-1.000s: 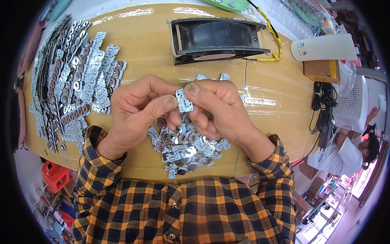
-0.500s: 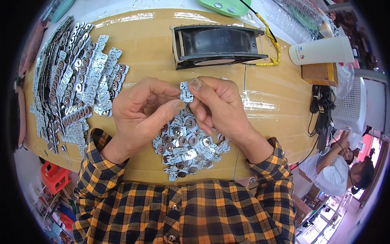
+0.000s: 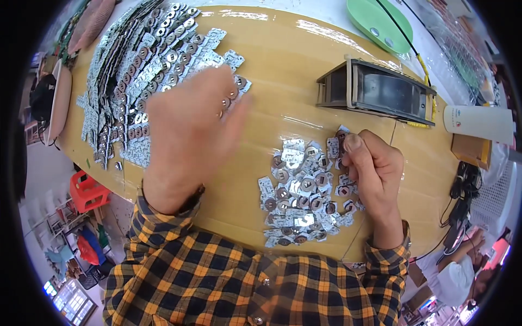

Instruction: Separating small metallic or plastic components from a pre-formed strip or sheet at a workbench.

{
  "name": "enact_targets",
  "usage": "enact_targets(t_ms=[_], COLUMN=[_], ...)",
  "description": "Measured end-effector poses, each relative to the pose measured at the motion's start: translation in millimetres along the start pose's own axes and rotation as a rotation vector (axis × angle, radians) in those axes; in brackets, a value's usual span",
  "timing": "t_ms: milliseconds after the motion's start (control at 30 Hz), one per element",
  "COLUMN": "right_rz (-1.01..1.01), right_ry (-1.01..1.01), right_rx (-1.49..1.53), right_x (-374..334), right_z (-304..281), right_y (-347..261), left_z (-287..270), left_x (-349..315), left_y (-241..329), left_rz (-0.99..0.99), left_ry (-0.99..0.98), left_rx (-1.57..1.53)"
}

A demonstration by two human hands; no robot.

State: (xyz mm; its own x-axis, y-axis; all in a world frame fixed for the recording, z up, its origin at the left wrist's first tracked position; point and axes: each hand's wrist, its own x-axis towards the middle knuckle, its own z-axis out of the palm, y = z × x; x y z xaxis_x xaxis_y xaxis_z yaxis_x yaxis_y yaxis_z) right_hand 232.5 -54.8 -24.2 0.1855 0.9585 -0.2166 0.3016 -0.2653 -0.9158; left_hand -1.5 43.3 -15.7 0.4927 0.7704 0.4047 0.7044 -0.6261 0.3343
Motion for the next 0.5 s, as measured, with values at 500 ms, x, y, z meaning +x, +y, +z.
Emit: enact_targets(t_ms=[500], right_rz=[0.012], right_ry=[-0.105], right_rx=[0.226], right_x=[-10], right_z=[-1], right_y=[-8], left_z=[-8], left_x=[-4], left_y=[12], left_rz=[-0.327], left_ry=[-0.476], left_rx=[-1.160])
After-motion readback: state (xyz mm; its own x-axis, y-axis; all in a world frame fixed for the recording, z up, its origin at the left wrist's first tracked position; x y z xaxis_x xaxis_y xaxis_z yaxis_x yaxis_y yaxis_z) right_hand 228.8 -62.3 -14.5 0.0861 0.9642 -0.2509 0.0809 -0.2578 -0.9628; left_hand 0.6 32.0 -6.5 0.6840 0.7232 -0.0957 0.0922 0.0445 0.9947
